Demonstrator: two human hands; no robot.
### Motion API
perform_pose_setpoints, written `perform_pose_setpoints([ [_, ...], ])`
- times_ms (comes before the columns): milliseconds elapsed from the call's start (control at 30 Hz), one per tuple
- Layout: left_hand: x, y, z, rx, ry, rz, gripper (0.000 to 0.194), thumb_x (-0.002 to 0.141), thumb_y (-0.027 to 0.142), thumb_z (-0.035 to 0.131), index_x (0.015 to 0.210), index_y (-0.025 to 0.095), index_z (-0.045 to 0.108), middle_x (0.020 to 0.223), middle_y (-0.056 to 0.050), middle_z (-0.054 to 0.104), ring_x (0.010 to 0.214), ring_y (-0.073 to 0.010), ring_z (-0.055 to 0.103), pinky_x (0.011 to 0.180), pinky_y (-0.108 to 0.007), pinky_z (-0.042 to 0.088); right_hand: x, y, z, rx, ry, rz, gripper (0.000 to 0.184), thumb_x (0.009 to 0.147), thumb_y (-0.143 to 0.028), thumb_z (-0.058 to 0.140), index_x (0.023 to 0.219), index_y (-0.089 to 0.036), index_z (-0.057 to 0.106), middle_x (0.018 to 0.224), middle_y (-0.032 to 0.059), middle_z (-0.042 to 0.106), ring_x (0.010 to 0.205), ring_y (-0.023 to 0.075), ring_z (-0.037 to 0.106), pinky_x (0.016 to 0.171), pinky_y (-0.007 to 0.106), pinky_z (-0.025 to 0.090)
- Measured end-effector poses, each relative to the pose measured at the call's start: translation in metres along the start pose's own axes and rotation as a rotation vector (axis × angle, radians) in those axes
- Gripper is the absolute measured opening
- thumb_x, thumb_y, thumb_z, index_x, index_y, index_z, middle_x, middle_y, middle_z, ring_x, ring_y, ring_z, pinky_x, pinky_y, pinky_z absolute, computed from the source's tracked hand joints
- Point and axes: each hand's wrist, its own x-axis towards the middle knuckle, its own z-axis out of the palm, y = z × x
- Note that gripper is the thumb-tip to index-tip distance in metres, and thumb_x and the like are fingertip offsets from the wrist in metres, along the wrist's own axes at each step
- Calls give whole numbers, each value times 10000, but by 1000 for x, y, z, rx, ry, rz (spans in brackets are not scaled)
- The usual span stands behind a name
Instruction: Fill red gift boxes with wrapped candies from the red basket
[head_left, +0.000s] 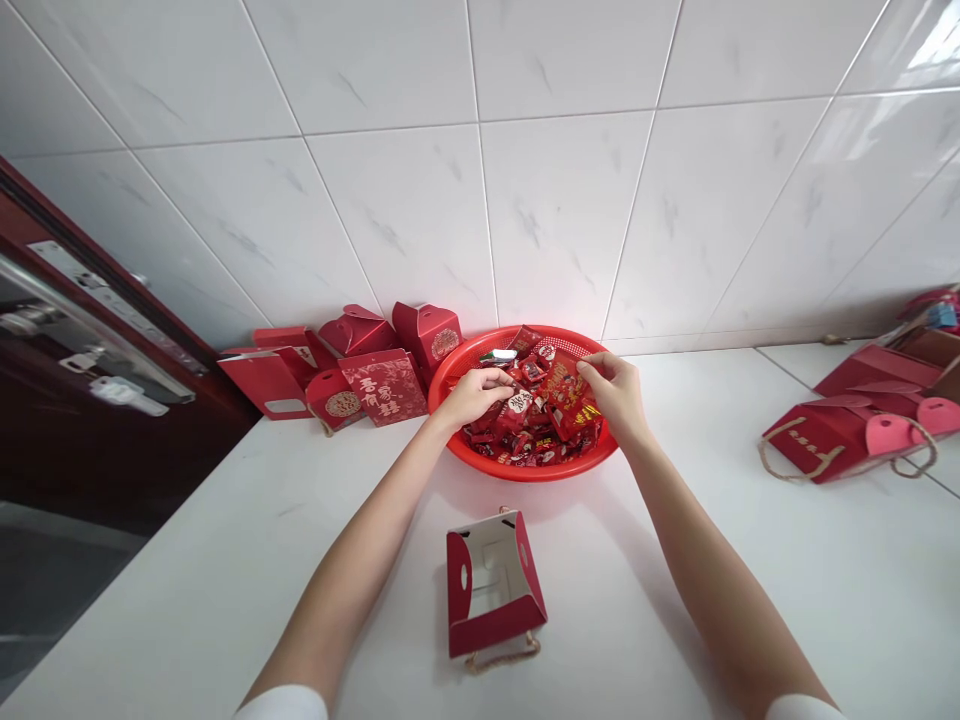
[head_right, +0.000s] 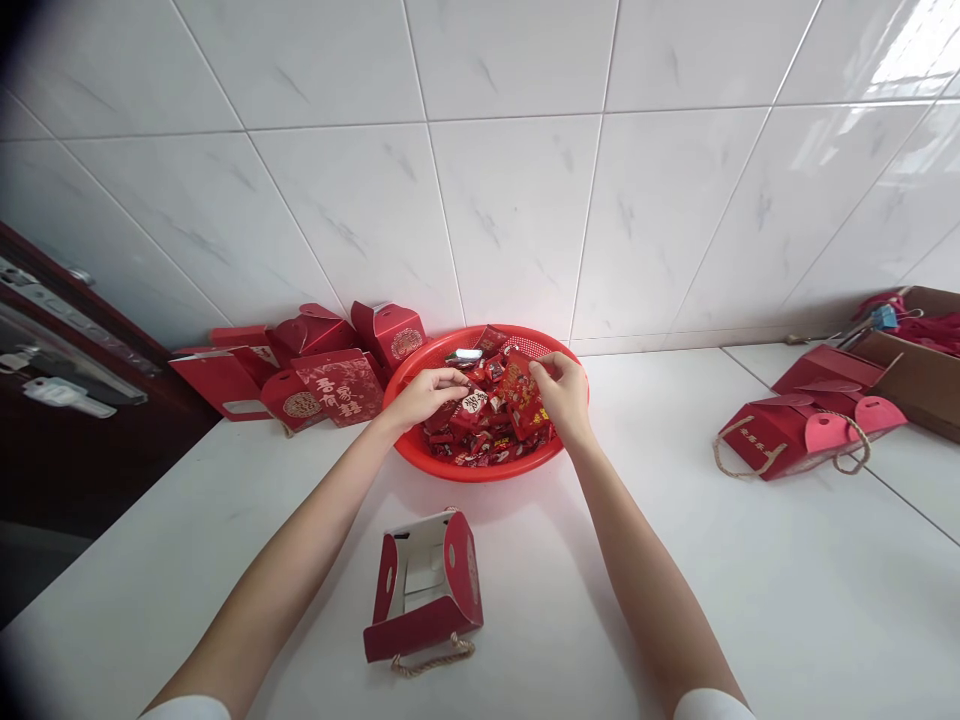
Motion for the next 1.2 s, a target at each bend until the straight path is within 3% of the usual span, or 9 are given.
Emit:
perform_pose_setpoints([
  [267,-3,1,-1,-11,47,-43,234,691,355,799,803,178,695,728,3,699,710,-174,636,738,-309,485,1,-1,0,28,7,-8,289,720,-503,639,753,-217,621,697,9,613,632,169,528,559,294,422],
  [733,-2,-4,-1,22,94,-67,236,699,350,800,812,168,703,757,-22,728,693,-182,652,701,-316,514,0,1,-2,24,-55,3,264,732,-470,679,787,-213,659,653,9,640,591,174,563,540,294,429],
  [933,0,-3,-1,27,160,-16,213,730,346,756,825,175,674,855,-36,746,847,-203,682,855,-340,524,5,8,-1,20,3,-8,268,728,-464,660,828,-217,635,831,56,706,779,224,652,656,342,522],
  [1133,-1,-2,-1,33,129,14,214,745,354,760,838,173,692,856,-32,748,876,-212,682,877,-345,527,5,8,-2,8,45,-20,307,733,-378,660,994,-218,633,1139,120,733,1049,279,690,786,402,580],
  [1200,-2,0,-1,31,109,32,223,754,363,760,849,170,700,879,-38,751,897,-214,683,892,-345,524,3,4,-1,-30,71,-55,285,749,-347,656,1003,-217,643,1150,121,739,1067,289,692,842,436,578],
])
